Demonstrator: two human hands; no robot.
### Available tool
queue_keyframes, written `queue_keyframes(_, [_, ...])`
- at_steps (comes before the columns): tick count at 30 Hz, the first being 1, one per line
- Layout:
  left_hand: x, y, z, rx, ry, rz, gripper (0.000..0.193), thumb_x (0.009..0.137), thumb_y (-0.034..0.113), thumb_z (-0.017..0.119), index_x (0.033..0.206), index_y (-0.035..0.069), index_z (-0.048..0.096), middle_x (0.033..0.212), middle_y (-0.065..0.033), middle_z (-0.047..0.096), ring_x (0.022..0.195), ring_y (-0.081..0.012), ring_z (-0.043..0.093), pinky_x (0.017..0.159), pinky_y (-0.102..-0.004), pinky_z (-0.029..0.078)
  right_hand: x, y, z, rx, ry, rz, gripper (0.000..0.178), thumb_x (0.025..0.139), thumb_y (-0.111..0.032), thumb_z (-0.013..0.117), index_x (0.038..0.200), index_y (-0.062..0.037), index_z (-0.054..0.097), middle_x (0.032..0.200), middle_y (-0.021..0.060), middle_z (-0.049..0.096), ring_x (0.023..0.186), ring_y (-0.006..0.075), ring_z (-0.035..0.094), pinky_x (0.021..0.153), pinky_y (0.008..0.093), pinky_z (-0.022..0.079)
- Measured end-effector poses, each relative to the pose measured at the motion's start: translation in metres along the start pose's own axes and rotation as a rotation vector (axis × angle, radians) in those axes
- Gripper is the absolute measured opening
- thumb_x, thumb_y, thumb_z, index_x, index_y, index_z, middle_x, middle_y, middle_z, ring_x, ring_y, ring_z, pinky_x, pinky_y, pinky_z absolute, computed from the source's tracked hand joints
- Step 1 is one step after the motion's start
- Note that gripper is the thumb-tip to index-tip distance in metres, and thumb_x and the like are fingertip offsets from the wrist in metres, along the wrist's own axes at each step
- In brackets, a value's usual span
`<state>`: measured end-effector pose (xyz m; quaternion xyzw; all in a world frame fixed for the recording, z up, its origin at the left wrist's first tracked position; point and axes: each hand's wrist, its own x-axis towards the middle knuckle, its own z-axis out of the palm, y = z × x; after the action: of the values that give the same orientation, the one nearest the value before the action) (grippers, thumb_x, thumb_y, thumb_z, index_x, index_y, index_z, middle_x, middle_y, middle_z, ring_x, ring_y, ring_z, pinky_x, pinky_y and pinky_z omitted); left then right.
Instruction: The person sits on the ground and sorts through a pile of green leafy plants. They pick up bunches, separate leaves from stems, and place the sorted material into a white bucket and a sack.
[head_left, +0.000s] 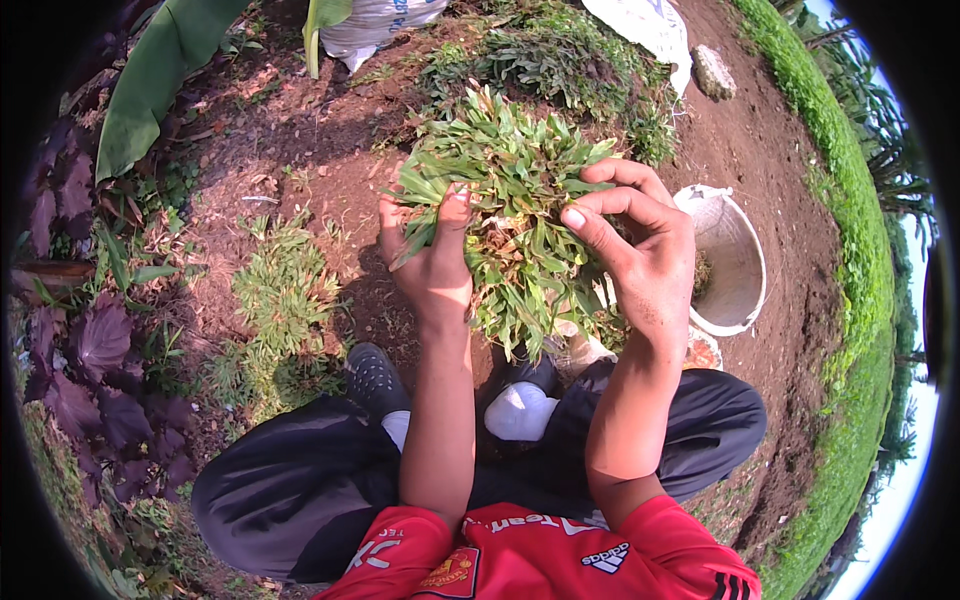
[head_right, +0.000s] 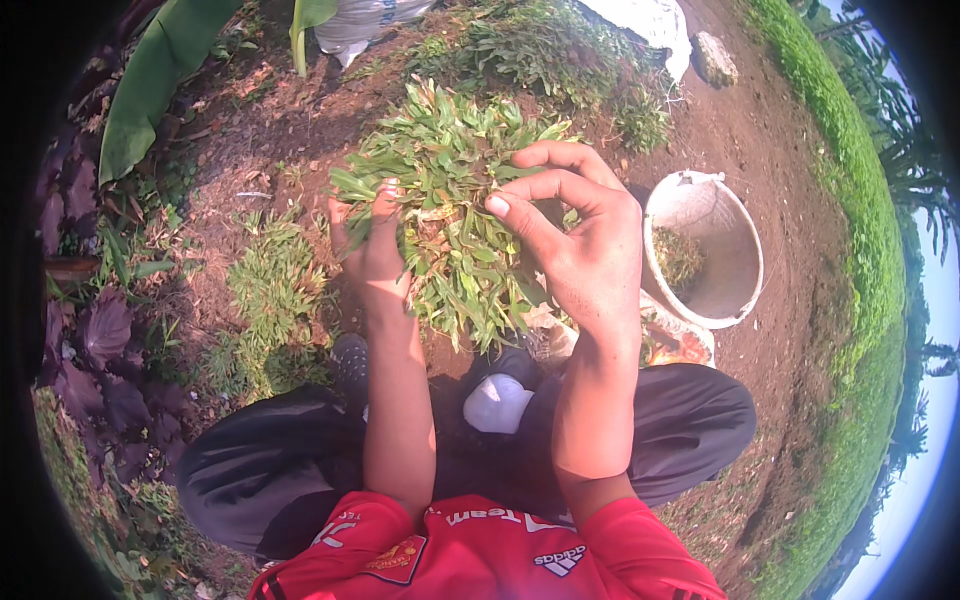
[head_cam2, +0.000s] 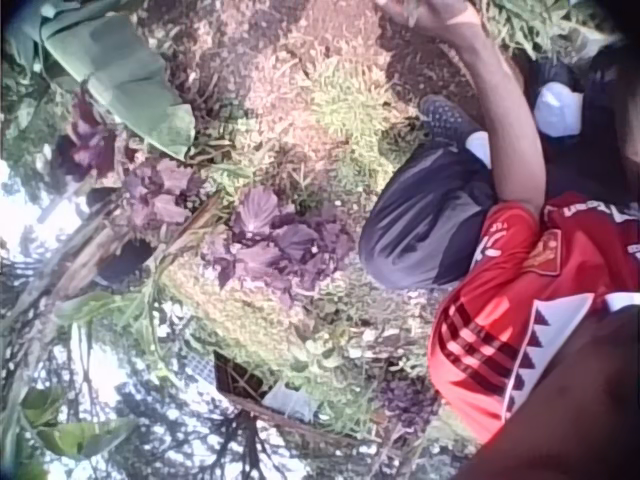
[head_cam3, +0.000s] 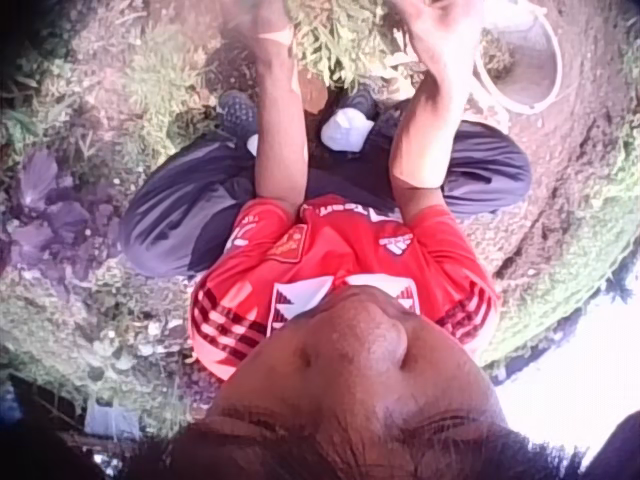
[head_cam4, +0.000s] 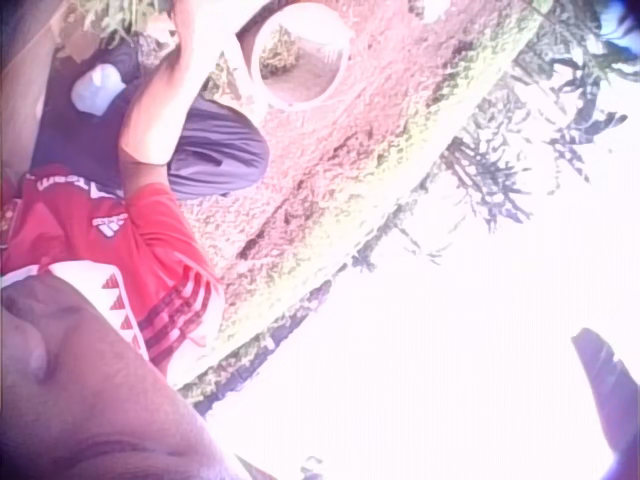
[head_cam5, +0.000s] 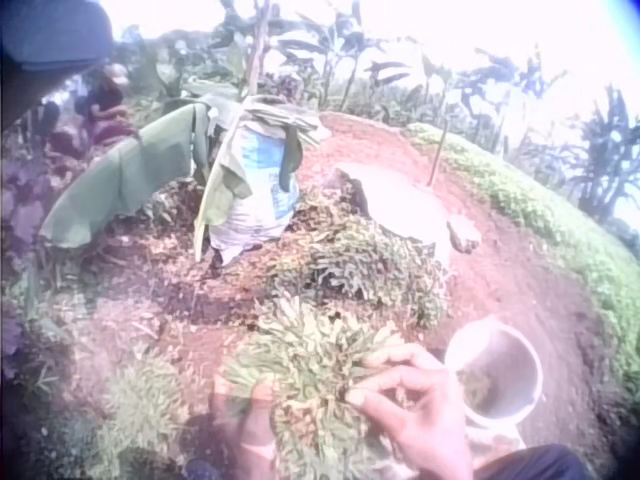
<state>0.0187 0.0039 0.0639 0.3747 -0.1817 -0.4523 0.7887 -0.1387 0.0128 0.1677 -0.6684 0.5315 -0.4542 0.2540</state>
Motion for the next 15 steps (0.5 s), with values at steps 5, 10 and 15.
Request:
queue_keyframes(5, [0.001, 0.003, -0.001, 0.028, 0.025, -0.049, 0.061, 0.093, 0.007, 0.077, 0.144, -0.006, 0.046, 0.124, -0.0154, 0.069, 0.109, -0.0201, 0.068, 0.098, -0.032, 0.053, -0.001, 0.002, -0.012, 0.096, -0.023, 0.037, 0.014, 0.082, -0.008, 0.086, 0.093, -0.0025, 0.079, 0.115, 0.0084, 0.071, 0.109, 0.019, 0.065, 0.1, 0.0345, 0.047])
queue_keyframes(10, [-0.001, 0.007, 0.0, 0.037, 0.073, -0.085, 0.064, 0.093, 0.007, 0.077, 0.146, -0.007, 0.044, 0.125, -0.0161, 0.068, 0.11, -0.0203, 0.068, 0.098, -0.0324, 0.053, -0.008, -0.006, -0.028, 0.124, 0.002, 0.092, 0.013, 0.083, -0.005, 0.084, 0.094, -0.0012, 0.078, 0.101, 0.0087, 0.074, 0.096, 0.0178, 0.068, 0.089, 0.0309, 0.051])
queue_keyframes(15, [0.001, 0.007, -0.003, 0.089, 0.072, -0.101, 0.057, 0.093, 0.005, 0.076, 0.142, -0.005, 0.048, 0.124, -0.013, 0.068, 0.109, -0.0182, 0.067, 0.097, -0.0316, 0.054, -0.014, -0.026, -0.059, -0.131, -0.59, 0.066, 0.027, 0.075, -0.002, 0.087, 0.101, -0.0049, 0.08, 0.095, 0.0086, 0.072, 0.086, 0.0188, 0.068, 0.076, 0.0305, 0.053])
